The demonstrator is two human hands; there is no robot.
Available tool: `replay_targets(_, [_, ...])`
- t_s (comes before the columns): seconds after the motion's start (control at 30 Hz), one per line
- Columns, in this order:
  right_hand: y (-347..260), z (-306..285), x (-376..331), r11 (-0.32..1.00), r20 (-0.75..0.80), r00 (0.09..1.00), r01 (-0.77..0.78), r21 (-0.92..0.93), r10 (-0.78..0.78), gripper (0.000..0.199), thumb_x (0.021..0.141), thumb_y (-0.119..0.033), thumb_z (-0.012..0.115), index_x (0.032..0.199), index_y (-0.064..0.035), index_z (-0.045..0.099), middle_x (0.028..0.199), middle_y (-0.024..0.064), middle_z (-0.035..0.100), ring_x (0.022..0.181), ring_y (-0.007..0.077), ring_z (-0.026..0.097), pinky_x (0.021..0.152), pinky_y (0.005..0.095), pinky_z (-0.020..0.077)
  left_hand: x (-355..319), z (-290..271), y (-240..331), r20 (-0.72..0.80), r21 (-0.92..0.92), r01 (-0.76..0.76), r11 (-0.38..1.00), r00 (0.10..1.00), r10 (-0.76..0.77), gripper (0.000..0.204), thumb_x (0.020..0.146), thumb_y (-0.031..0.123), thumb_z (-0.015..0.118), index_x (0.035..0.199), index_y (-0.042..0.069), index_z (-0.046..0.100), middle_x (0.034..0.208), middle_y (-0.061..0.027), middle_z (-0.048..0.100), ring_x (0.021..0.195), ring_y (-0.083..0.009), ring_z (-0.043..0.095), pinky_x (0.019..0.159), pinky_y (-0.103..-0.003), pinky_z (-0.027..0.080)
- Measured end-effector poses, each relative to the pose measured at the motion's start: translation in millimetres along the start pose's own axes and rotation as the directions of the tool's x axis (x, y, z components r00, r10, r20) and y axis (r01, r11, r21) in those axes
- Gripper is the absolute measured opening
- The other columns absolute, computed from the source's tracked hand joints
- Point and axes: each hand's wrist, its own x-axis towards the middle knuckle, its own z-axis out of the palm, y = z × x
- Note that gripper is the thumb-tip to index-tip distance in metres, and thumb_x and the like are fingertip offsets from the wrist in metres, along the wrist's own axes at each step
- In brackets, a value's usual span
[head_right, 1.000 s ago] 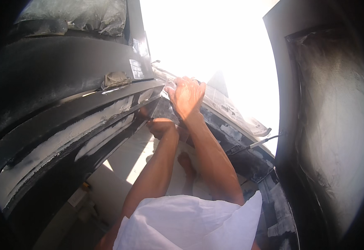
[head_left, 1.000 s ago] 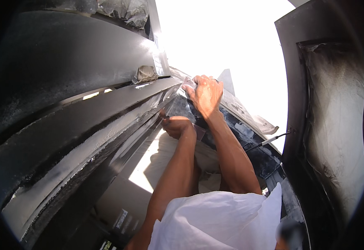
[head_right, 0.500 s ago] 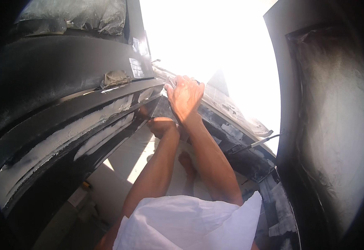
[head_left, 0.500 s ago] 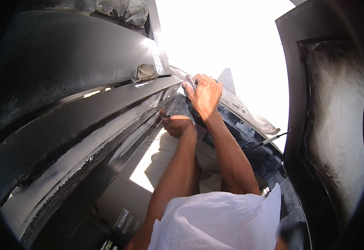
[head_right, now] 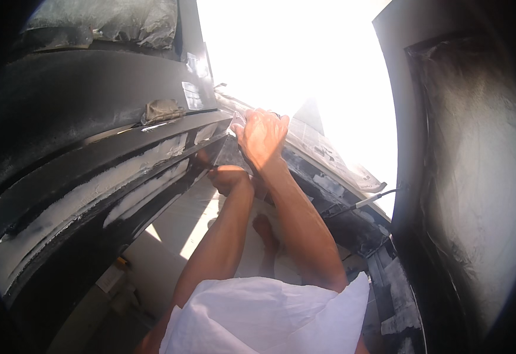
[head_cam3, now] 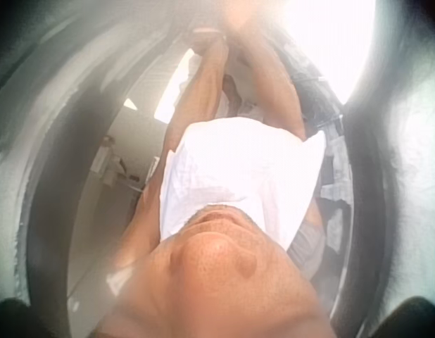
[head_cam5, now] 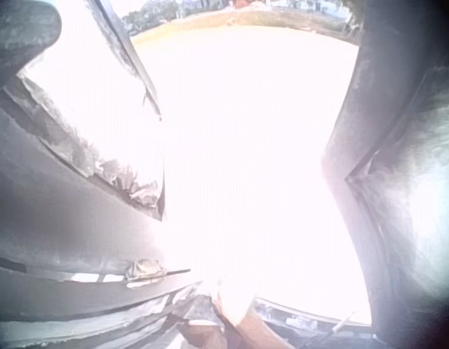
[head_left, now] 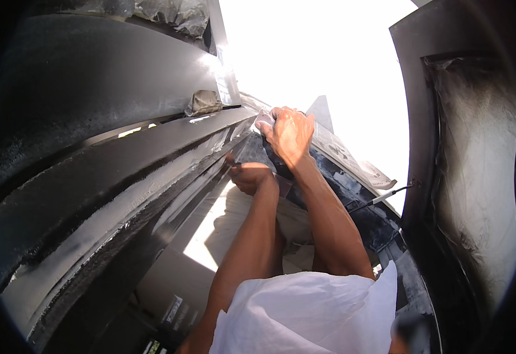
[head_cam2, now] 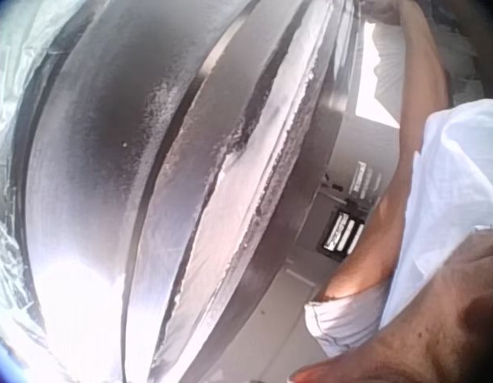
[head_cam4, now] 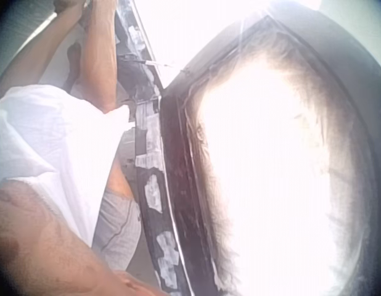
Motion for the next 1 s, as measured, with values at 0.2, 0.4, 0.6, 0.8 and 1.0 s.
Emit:
replay_targets(0.2, [-4, -2, 0, 1.000, 0.022, 1.000, 0.021, -0.002, -0.021, 0.037, 0.081, -0.042, 0.078, 0.085, -0.0065, 0.071, 0.086, 0.0133, 0.071, 0.084, 0.0311, 0.067, 0.077, 0.0462, 0.0391, 1, 6, -3, -0.030, 0.030, -0.005, 1.000, 1.000, 0.006, 0.039, 0.103, 0.024, 0.035, 0.109, -0.001, 0.064, 0.103, -0.0246, 0.071, 0.093, -0.0439, 0.071, 0.078, -0.053, 0.061])
replay_targets(0.4, [9, 6, -1, 0.994, -0.023, 0.994, 0.108, -0.016, -0.108, 0.037, 0.082, -0.043, 0.077, 0.088, -0.0066, 0.070, 0.083, 0.0124, 0.069, 0.081, 0.0310, 0.066, 0.077, 0.0454, 0.0391, 7, 11, -6, -0.125, 0.128, -0.144, 0.981, 0.979, 0.160, 0.030, 0.102, 0.019, 0.042, 0.099, -0.001, 0.065, 0.092, -0.0191, 0.073, 0.080, -0.0396, 0.074, 0.066, -0.046, 0.063])
replay_targets(0.6, [3, 8, -5, 0.992, -0.105, 0.987, 0.123, 0.008, -0.122, 0.029, 0.080, -0.034, 0.080, 0.083, -0.0097, 0.065, 0.080, 0.0089, 0.065, 0.079, 0.0281, 0.065, 0.079, 0.0442, 0.0387, 3, 14, -5, -0.166, 0.000, -0.042, 0.999, 0.985, 0.041, 0.031, 0.103, 0.022, 0.043, 0.100, 0.001, 0.066, 0.092, -0.0169, 0.074, 0.082, -0.0350, 0.074, 0.068, -0.045, 0.062])
replay_targets(0.8, [22, -24, 25, 0.892, -0.366, 0.870, -0.160, 0.423, 0.330, 0.022, 0.083, -0.020, 0.077, 0.085, -0.0038, 0.062, 0.084, 0.0131, 0.063, 0.079, 0.0329, 0.063, 0.071, 0.0444, 0.0444, -4, 8, -2, -0.145, -0.016, -0.070, 0.997, 0.987, 0.067, 0.028, 0.102, 0.022, 0.046, 0.106, 0.001, 0.065, 0.097, -0.0151, 0.073, 0.083, -0.0319, 0.074, 0.071, -0.042, 0.062])
replay_targets(1.0, [21, -34, -2, 0.781, -0.152, 0.988, 0.099, 0.617, -0.004, 0.019, 0.087, -0.015, 0.072, 0.095, -0.0002, 0.065, 0.083, 0.0187, 0.065, 0.074, 0.0318, 0.064, 0.069, 0.0388, 0.0495, 11, 22, -15, -0.157, 0.311, -0.175, 0.934, 0.960, 0.232, 0.032, 0.103, 0.021, 0.045, 0.113, -0.002, 0.065, 0.106, -0.0198, 0.072, 0.084, -0.0354, 0.074, 0.074, -0.044, 0.062])
